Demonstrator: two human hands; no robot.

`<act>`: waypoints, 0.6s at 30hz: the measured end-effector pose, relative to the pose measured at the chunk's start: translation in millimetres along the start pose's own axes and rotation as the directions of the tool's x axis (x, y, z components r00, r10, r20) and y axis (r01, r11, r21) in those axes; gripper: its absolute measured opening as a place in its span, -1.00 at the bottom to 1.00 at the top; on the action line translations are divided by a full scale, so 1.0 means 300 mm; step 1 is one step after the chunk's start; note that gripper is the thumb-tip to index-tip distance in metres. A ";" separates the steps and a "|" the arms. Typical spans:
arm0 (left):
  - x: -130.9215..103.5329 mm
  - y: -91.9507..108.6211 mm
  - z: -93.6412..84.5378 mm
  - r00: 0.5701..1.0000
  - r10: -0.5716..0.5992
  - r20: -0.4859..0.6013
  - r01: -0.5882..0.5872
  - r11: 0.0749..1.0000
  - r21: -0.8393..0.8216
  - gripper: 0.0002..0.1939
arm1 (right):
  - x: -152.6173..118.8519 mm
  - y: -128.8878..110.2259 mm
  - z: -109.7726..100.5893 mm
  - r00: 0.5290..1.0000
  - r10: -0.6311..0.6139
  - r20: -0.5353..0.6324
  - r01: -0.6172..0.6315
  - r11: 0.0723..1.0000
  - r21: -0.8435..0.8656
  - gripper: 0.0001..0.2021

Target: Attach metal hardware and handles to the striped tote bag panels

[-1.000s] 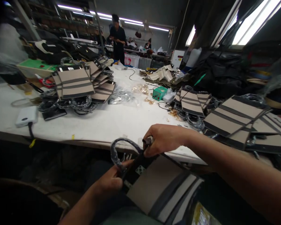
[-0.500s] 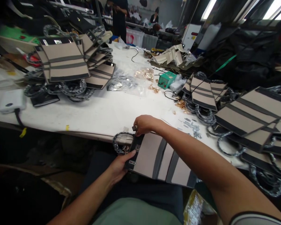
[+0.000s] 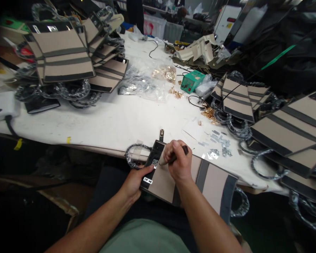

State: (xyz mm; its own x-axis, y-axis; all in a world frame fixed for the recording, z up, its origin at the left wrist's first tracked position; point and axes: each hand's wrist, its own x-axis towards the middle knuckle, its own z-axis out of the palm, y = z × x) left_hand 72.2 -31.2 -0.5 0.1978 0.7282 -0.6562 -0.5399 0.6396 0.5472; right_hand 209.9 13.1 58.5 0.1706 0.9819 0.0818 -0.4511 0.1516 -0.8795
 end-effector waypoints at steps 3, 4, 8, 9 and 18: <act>0.003 0.004 0.006 1.000 0.000 -0.014 0.000 1.000 0.000 -0.66 | -0.010 0.061 -0.013 0.997 0.013 -0.080 -0.002 0.990 0.144 -0.64; 0.005 0.003 0.006 1.000 0.000 -0.018 0.000 1.000 -0.003 -0.66 | -0.007 0.072 -0.014 0.995 0.008 -0.102 0.009 0.986 0.164 -0.64; 0.011 0.002 0.002 0.999 -0.035 -0.030 0.035 0.999 0.001 -0.63 | -0.006 0.088 -0.010 0.991 -0.036 -0.130 0.053 0.990 0.132 -0.63; 0.013 0.002 0.000 0.999 -0.043 -0.031 0.043 0.999 -0.001 -0.62 | -0.010 0.091 -0.007 0.993 -0.056 -0.108 0.068 0.992 0.106 -0.63; 0.016 0.004 -0.005 0.991 0.130 0.038 -0.130 0.991 -0.001 -0.65 | -0.027 0.081 0.085 0.919 -0.016 0.393 0.277 0.736 -0.618 -0.66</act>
State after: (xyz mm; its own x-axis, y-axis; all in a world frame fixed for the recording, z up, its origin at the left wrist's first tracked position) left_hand 71.3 -27.2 -3.8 0.1566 0.8142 -0.5591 -0.5623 0.5389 0.6272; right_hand 175.1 11.7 48.5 -0.1806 0.9448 0.2734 0.2563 0.3136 -0.9143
